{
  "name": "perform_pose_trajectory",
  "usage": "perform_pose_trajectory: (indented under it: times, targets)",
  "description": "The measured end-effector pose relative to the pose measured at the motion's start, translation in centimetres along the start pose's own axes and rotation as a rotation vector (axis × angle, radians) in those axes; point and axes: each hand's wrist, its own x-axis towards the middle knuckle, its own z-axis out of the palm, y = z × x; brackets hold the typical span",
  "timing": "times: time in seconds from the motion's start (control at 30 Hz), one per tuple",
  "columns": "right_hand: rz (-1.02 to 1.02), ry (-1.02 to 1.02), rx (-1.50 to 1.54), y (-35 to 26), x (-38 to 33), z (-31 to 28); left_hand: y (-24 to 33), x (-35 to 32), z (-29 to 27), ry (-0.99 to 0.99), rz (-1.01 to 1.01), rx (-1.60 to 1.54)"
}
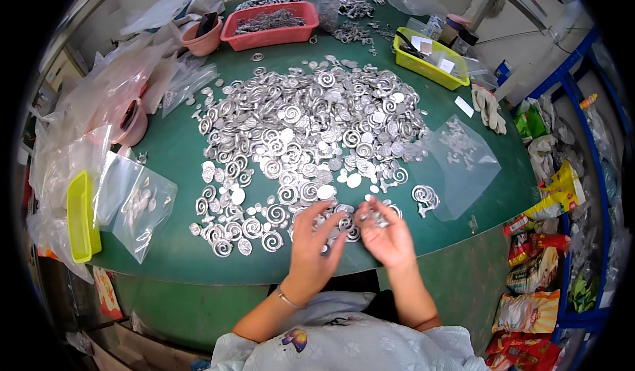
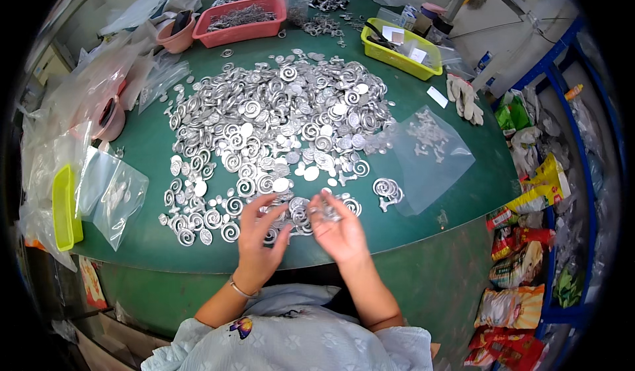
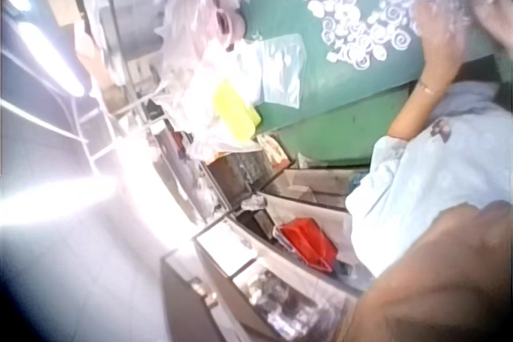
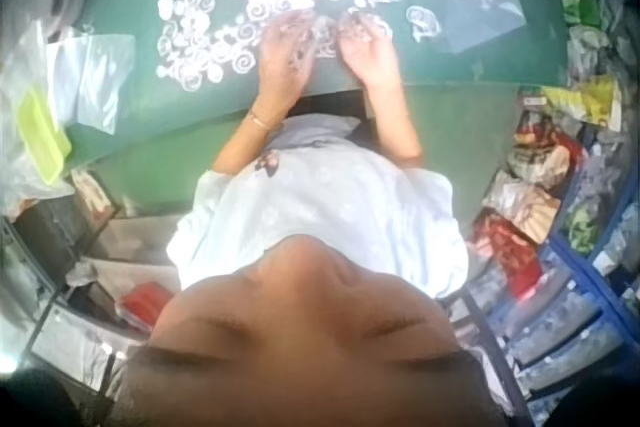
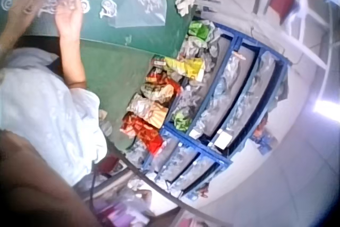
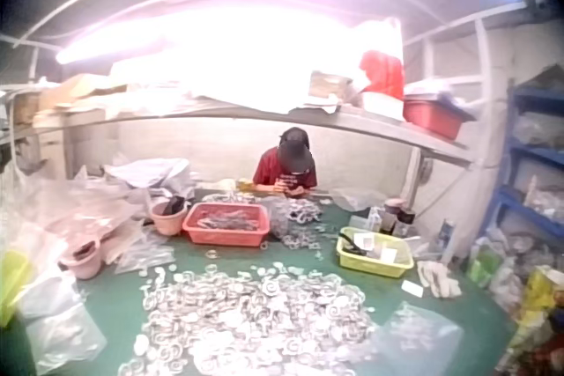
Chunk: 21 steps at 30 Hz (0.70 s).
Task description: The person sorts through a large pile of metallic decorative items on a workstation, picking out individual pieces and placing them into clear plastic bags.
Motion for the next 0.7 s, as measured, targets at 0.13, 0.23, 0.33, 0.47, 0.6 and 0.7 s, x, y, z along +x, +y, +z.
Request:
perform_pose_trajectory:
  times: [0.13, 0.23, 0.33, 0.47, 0.6, 0.7]
  targets:
    - [-0.267, -0.119, 0.097, -8.1, -0.6, 1.1, -1.1, -0.4, -0.7, 0.053, -0.035, 0.063]
    - [-1.052, -0.266, -0.265, -14.1, 0.9, 2.2, -0.7, -0.3, -0.3, 0.035, -0.030, 0.084]
    - [-1.350, 0.091, -0.460, -11.9, 1.4, 3.8, -0.5, -0.5, 0.0, 0.003, -0.066, 0.061]
    - [-1.119, 0.078, -1.286, -8.7, 0.2, 2.2, -1.5, -1.1, -0.2, -0.065, -0.075, 0.120]
    - [-0.893, -0.264, -2.005, -6.8, 0.3, 2.1, -2.4, -1.2, -0.8, -0.222, -0.045, 0.221]
    - [-0.866, -0.098, -1.897, -6.2, 3.0, 3.9, -2.9, 0.0, -2.0, -0.367, 0.039, 0.353]
